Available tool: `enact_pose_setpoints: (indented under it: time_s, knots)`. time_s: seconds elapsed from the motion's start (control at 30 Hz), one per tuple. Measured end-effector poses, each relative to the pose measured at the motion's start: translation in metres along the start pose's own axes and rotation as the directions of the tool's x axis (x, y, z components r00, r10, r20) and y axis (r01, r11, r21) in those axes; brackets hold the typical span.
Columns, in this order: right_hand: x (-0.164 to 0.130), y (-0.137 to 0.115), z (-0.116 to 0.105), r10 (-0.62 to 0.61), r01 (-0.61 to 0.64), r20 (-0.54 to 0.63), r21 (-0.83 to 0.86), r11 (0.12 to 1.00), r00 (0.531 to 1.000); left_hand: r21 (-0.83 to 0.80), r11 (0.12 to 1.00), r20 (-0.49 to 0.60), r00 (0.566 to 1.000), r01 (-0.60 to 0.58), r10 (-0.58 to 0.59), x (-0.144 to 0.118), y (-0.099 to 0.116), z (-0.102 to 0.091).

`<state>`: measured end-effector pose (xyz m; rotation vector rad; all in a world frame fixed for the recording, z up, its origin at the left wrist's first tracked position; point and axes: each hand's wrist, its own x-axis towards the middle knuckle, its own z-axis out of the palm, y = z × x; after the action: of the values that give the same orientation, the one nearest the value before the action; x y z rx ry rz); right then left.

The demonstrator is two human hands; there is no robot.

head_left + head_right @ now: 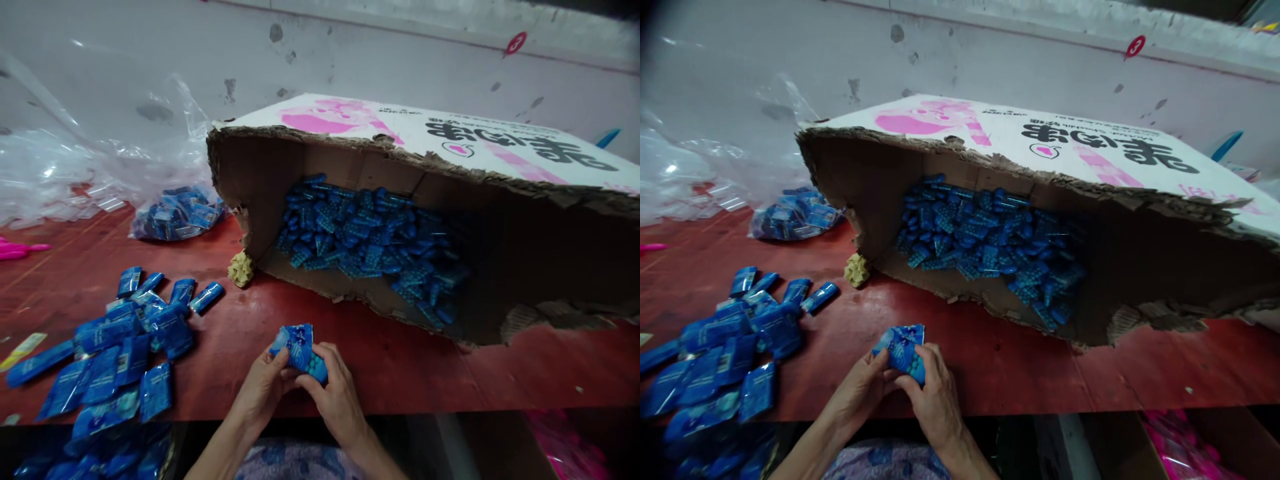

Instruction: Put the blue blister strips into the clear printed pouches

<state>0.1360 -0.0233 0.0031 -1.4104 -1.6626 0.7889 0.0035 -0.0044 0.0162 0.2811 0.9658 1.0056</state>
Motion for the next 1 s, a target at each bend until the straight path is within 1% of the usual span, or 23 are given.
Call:
enact_pose_setpoints:
  time_s: [0.07,0.13,0.2,0.27,0.33,0.43,0.5,0.6,0.67,0.77,0.83,0.9,1.0]
  knots:
    - [0.000,-0.005,-0.001,0.011,-0.014,0.044,0.056,0.998,0.999,-0.040,0.999,-0.030,0.999,0.021,-0.023,0.000,-0.003,0.002]
    - [0.001,-0.009,-0.008,0.005,-0.029,0.156,0.151,0.988,0.988,-0.057,0.997,-0.060,0.997,0.042,-0.045,-0.001,-0.003,0.000]
    - [0.003,-0.009,-0.016,-0.013,-0.064,0.271,0.274,0.960,0.963,-0.040,0.995,-0.056,0.994,0.091,-0.093,-0.001,-0.001,-0.005]
    - [0.006,-0.004,-0.022,-0.012,-0.128,0.324,0.408,0.904,0.946,-0.007,0.989,-0.003,0.989,0.150,-0.150,-0.002,0.003,-0.011]
    - [0.007,0.005,-0.023,0.017,-0.191,0.332,0.499,0.845,0.943,-0.011,0.982,0.084,0.979,0.188,-0.186,-0.004,0.007,-0.015]
    - [0.007,0.016,-0.018,0.047,-0.232,0.333,0.541,0.808,0.942,-0.070,0.978,0.212,0.961,0.198,-0.179,-0.006,0.010,-0.014]
    - [0.006,0.019,-0.015,0.047,-0.258,0.353,0.582,0.771,0.935,-0.077,0.975,0.279,0.943,0.207,-0.178,-0.006,0.009,-0.010]
    - [0.006,0.019,-0.015,0.022,-0.305,0.399,0.663,0.684,0.917,-0.040,0.969,0.357,0.909,0.243,-0.213,-0.005,0.008,-0.004]
    - [0.007,0.019,-0.015,0.004,-0.323,0.421,0.690,0.648,0.907,-0.030,0.968,0.388,0.896,0.247,-0.217,-0.004,0.006,-0.001]
    - [0.008,0.019,-0.015,0.004,-0.340,0.431,0.706,0.622,0.902,-0.042,0.971,0.401,0.894,0.235,-0.199,-0.005,0.002,-0.002]
    - [0.008,0.020,-0.013,0.016,-0.339,0.423,0.702,0.627,0.906,-0.055,0.972,0.389,0.901,0.230,-0.191,-0.006,-0.001,-0.003]
    - [0.007,0.021,-0.010,0.026,-0.331,0.410,0.694,0.639,0.912,-0.078,0.973,0.358,0.917,0.219,-0.178,-0.008,-0.005,-0.003]
    - [0.003,0.022,-0.002,0.039,-0.312,0.382,0.687,0.657,0.923,-0.118,0.973,0.270,0.950,0.196,-0.158,-0.011,-0.012,-0.001]
